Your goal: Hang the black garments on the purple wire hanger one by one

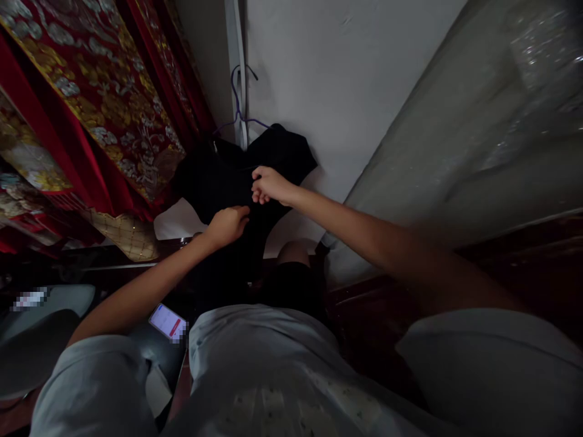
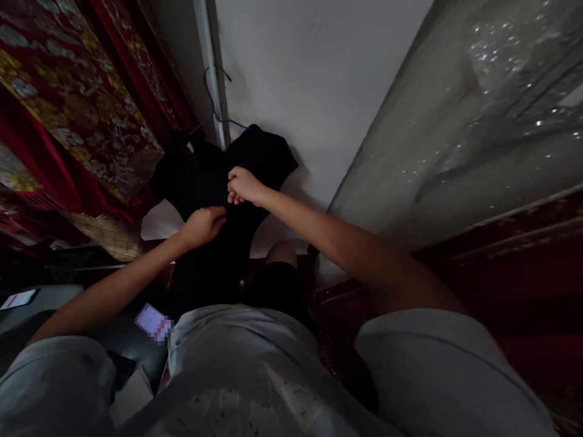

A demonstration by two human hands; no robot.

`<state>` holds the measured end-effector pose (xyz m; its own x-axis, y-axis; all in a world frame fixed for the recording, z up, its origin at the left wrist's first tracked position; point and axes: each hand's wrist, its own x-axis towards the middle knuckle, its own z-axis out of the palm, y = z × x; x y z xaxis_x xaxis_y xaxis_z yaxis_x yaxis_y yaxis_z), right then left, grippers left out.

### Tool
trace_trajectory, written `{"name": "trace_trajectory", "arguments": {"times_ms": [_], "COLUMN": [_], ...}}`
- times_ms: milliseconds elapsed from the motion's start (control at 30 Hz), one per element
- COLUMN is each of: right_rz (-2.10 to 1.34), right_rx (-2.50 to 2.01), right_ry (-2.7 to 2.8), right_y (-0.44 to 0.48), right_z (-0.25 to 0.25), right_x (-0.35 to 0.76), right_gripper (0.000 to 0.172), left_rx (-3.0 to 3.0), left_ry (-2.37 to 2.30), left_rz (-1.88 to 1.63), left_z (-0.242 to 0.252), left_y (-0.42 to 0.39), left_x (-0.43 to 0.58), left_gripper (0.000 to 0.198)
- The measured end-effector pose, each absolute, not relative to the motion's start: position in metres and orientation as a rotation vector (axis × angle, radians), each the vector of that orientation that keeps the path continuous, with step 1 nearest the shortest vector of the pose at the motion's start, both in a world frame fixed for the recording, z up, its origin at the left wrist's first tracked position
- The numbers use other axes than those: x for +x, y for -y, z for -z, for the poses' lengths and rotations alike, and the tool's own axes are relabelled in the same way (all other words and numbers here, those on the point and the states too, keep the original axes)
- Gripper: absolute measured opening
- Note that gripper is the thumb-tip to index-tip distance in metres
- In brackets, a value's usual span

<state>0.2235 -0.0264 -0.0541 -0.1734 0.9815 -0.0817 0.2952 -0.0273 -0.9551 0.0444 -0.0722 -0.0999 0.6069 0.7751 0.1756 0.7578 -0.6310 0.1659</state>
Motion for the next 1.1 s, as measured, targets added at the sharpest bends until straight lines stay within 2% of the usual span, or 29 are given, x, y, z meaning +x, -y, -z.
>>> {"name": "trace_trajectory", "arguments": {"times_ms": [133,267,400,500,667,733,867,1033,1100], "right_rz": [-1.179,-1.143,-1.132,-1.004,-0.950,-0.930,-0.917,-0.886,-0.869], "right_rx": [-1.370,-1.272,-1.237,-1.137,-1.089,-1.089,-1.081,-1.091,-1.076], "right_ry": [1.288,1.088,1.103,1.201,1.378,1.407,1.457,1.497,1.536], "right_y": [0.002,-0.025,-0.034,-0.034,-0.024,-0.013,0.002,-0.007,-0.013], "right_z": [0.016,-0.020,-0.029,-0.027,-0.032,-0.036,-0.033,-0.012,-0.007], "right_x": [0.217,0.207,0.201,0.209,0.224,0.224,0.217,0.216,0.217], "right_gripper": [0.020,0.021,0.016,0.013,0.013,0.018,0.021,0.008,0.010], "left_rx": [2.878,2.983,2.951,2.850,2.563,2.505,2.580,2.735,2.745], "left_ry": [-1.387,-1.285,-1.290,-1.337,-1.235,-1.150,-1.041,-1.060,-1.079], "left_rz": [0.136,0.162,0.178,-0.051,-1.103,-1.300,-1.290,-1.072,-1.056], "left_z": [0.105,0.130,0.141,0.121,0.042,0.012,-0.024,-0.025,-0.023], "left_y": [0.087,0.102,0.105,0.087,0.026,0.000,-0.033,-0.040,-0.037], "left_x": [0.054,0.073,0.083,0.078,0.065,0.064,0.067,0.061,0.060], "left_gripper": [0.021,0.026,0.026,0.023,0.035,0.035,0.016,0.011,0.009]}}
